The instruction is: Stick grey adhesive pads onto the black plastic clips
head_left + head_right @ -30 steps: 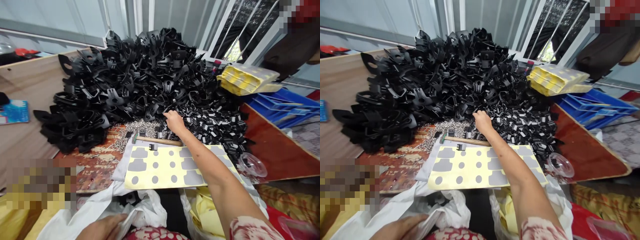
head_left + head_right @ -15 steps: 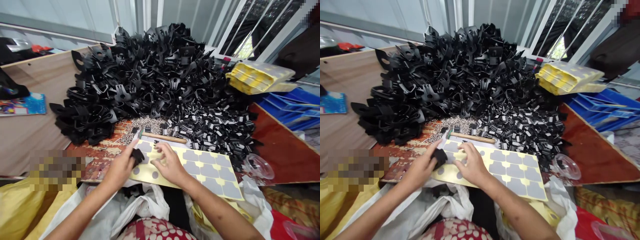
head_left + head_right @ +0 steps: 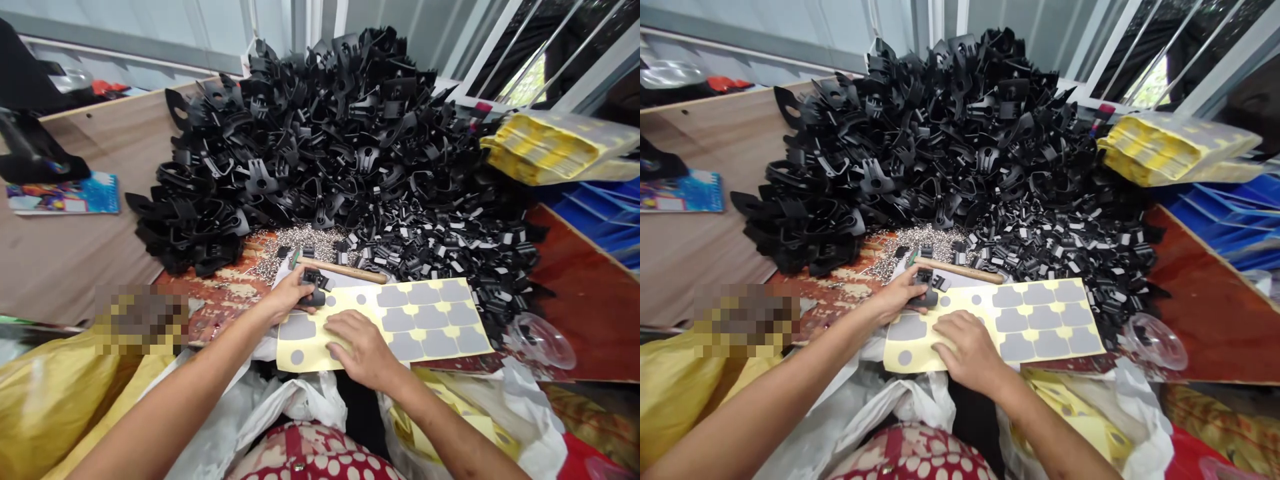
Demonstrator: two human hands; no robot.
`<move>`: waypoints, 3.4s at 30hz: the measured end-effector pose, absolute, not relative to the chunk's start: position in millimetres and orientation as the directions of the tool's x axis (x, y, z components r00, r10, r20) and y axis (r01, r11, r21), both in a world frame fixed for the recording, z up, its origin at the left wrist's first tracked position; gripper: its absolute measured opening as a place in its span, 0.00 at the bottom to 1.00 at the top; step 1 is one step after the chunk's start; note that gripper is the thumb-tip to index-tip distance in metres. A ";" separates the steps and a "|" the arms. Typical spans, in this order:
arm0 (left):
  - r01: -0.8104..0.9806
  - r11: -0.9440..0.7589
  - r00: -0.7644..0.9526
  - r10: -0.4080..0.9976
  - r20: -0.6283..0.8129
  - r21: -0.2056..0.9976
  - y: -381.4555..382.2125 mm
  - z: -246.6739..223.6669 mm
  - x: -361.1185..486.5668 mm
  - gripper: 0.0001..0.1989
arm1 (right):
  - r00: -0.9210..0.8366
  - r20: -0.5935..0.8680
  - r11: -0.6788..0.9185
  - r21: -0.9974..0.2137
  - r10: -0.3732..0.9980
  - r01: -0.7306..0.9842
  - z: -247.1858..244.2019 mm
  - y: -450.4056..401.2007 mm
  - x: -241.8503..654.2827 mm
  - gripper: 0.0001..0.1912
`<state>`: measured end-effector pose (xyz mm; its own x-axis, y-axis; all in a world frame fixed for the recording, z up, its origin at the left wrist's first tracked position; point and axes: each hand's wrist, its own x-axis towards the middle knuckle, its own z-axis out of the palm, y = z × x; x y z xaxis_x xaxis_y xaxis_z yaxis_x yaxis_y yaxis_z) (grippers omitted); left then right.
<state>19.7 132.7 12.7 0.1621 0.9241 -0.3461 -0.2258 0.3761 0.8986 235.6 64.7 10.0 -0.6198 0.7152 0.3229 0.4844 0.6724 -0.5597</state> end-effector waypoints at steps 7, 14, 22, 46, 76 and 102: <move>-0.284 0.365 0.159 0.930 -0.332 0.886 134.9 4.6 16.6 0.23 | -0.538 0.110 0.382 -0.820 0.836 0.426 25.5 43.4 198.0 0.17; -0.385 0.354 0.155 0.935 -0.318 0.852 124.8 13.1 15.3 0.26 | -0.518 0.107 0.269 -0.931 0.848 0.247 73.3 36.9 205.9 0.14; -0.688 0.407 0.230 0.907 -0.352 0.601 72.4 28.0 17.1 0.20 | -0.091 0.245 0.259 -0.945 0.965 0.199 22.4 84.2 205.6 0.09; -0.653 0.369 0.228 0.929 -0.293 0.661 63.0 28.5 22.0 0.22 | -0.117 0.335 0.355 -0.873 0.935 0.334 15.5 76.9 187.1 0.05; 0.741 -0.300 0.288 0.950 0.119 0.601 -48.9 -51.5 -89.8 0.13 | -0.305 0.194 0.292 0.097 0.932 0.952 91.9 227.3 256.9 0.15; 0.700 -0.601 0.634 0.772 0.051 0.385 86.1 -14.9 54.5 0.29 | -0.440 0.323 0.424 0.121 0.838 0.897 96.3 239.2 305.4 0.11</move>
<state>54.5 86.1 -14.9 0.6340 0.7717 0.0512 0.7003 -0.6009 0.3852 305.4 239.2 96.3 -0.4399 0.8379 0.3231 0.8973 0.4243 0.1213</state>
